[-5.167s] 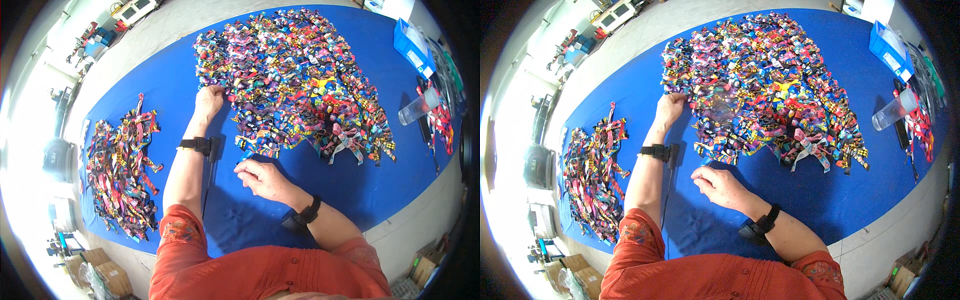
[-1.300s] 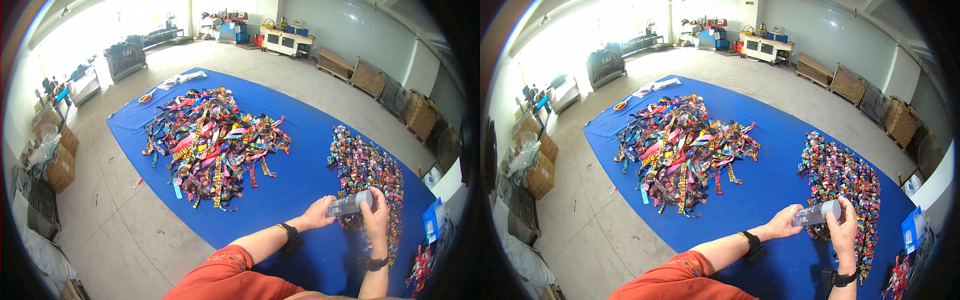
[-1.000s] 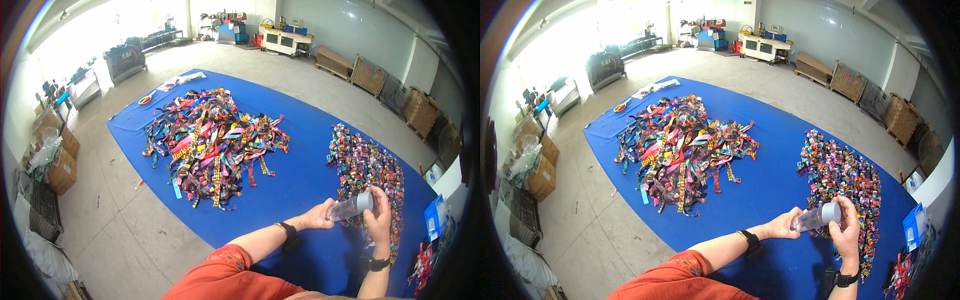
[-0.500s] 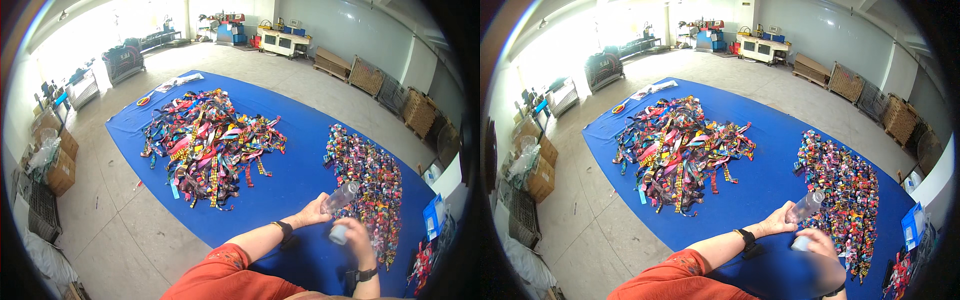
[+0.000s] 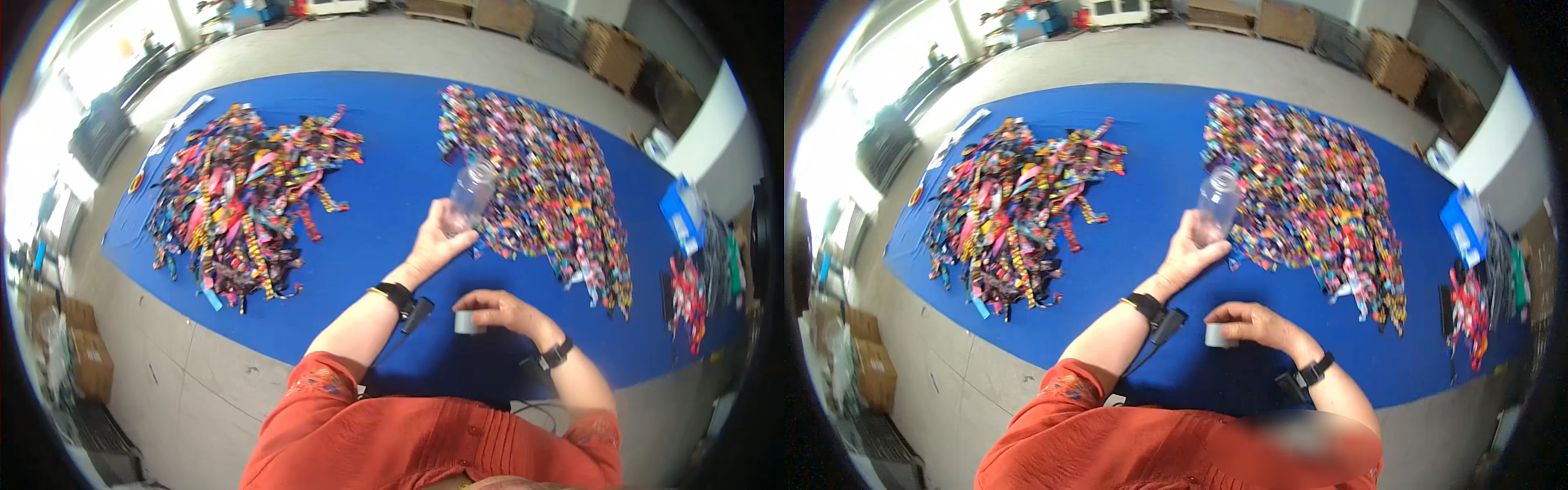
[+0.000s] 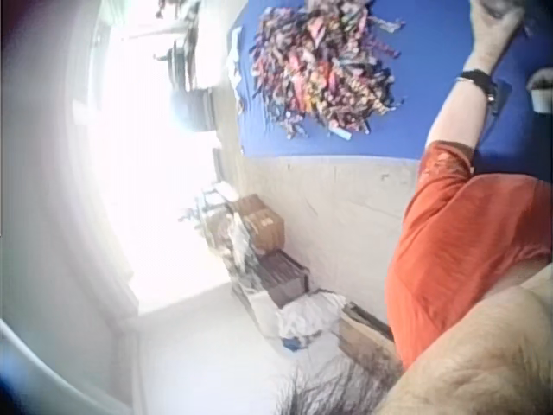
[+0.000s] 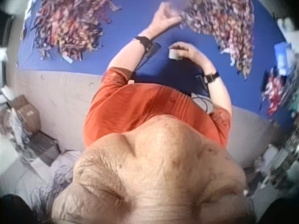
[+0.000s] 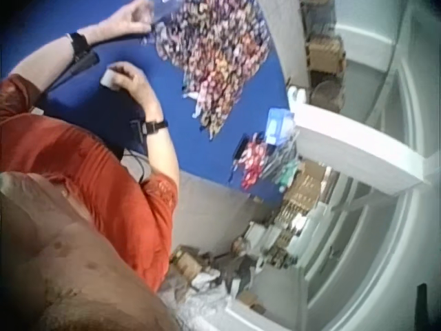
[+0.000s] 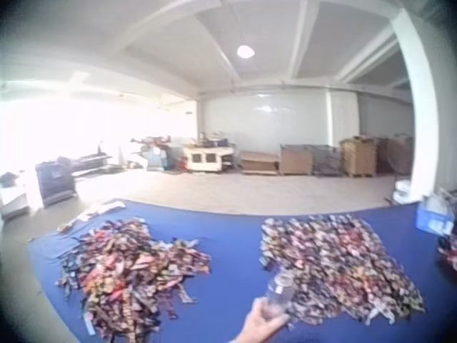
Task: Sort and arrange colorful lanyards on a large table.
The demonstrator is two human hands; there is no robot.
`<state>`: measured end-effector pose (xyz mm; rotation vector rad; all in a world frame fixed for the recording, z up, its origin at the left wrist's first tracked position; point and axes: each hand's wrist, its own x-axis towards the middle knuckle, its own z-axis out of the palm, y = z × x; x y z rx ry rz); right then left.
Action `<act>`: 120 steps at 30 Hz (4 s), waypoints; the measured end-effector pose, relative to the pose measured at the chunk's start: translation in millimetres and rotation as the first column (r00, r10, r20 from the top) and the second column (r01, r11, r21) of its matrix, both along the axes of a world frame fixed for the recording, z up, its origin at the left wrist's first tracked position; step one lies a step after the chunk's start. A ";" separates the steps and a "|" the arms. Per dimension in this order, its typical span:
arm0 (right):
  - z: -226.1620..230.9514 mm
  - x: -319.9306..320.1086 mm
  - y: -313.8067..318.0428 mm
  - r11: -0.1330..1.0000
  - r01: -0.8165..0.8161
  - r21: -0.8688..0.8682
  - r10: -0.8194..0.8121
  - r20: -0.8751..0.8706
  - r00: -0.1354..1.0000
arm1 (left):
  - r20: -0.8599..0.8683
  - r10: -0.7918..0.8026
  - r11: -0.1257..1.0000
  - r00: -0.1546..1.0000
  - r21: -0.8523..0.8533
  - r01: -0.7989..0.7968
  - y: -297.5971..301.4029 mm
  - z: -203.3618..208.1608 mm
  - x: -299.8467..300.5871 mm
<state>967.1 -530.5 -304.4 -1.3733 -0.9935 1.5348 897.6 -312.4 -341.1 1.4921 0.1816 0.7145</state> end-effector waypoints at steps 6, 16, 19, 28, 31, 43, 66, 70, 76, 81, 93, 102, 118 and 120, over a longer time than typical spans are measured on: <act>-20.5 14.2 -11.0 0.997 0.047 0.060 -0.031 -0.244 0.969 | 0.074 0.009 0.997 0.997 0.077 -0.014 -1.6 -5.6 6.9; -32.1 25.9 -6.7 0.996 0.027 0.083 0.020 -0.525 0.851 | 0.184 0.151 0.898 0.971 0.385 -0.213 -8.7 99.6 -26.9; -37.3 26.2 -10.0 0.994 0.054 0.097 0.008 -0.550 0.835 | 0.316 0.152 0.790 0.937 0.530 -0.307 -12.5 140.8 -37.5; -44.9 31.0 -15.7 0.992 0.049 0.117 0.025 -0.555 0.831 | 0.461 -0.036 0.828 0.887 0.510 -0.231 -24.4 202.9 -45.1; 18.0 11.9 -24.8 0.980 0.085 0.181 0.051 -0.636 0.770 | 0.457 -0.049 0.762 0.888 0.592 -0.263 -35.9 231.8 -62.1; -24.9 22.3 -12.8 0.996 0.066 0.056 -0.015 -0.643 0.766 | 0.578 -0.168 0.671 0.799 0.661 -0.337 -49.1 249.8 -44.0; -52.7 29.1 -12.1 0.990 0.093 0.107 -0.010 -0.604 0.797 | 0.719 -0.215 0.551 0.660 0.648 -0.526 -78.1 307.2 -67.5; -54.7 29.4 -9.3 0.991 0.070 0.113 0.014 -0.614 0.789 | 0.710 -0.250 0.538 0.658 0.667 -0.516 -83.7 317.9 -75.8; -57.6 28.5 -10.7 0.984 0.042 0.171 0.071 -0.606 0.793 | 0.709 -0.265 0.461 0.653 0.689 -0.560 -96.0 334.9 -88.5; -52.8 26.8 -10.7 0.984 0.053 0.168 0.057 -0.591 0.804 | 0.685 -0.305 0.461 0.661 0.714 -0.527 -98.2 342.2 -92.3; -56.9 28.8 -9.8 0.978 0.022 0.209 0.111 -0.600 0.792 | 0.697 -0.309 0.466 0.647 0.704 -0.536 -102.9 341.9 -82.7; -58.6 29.0 -10.1 0.987 0.060 0.152 0.047 -0.612 0.789 | 0.696 -0.321 0.485 0.642 0.703 -0.520 -94.9 339.8 -79.1; -62.5 31.4 -10.8 0.986 0.069 0.154 0.034 -0.582 0.812 | 0.709 -0.294 0.410 0.641 0.699 -0.586 -96.2 352.5 -94.1; -59.8 30.6 -11.3 0.985 0.049 0.166 0.056 -0.572 0.818 | 0.722 -0.289 0.395 0.629 0.688 -0.608 -98.0 355.0 -96.7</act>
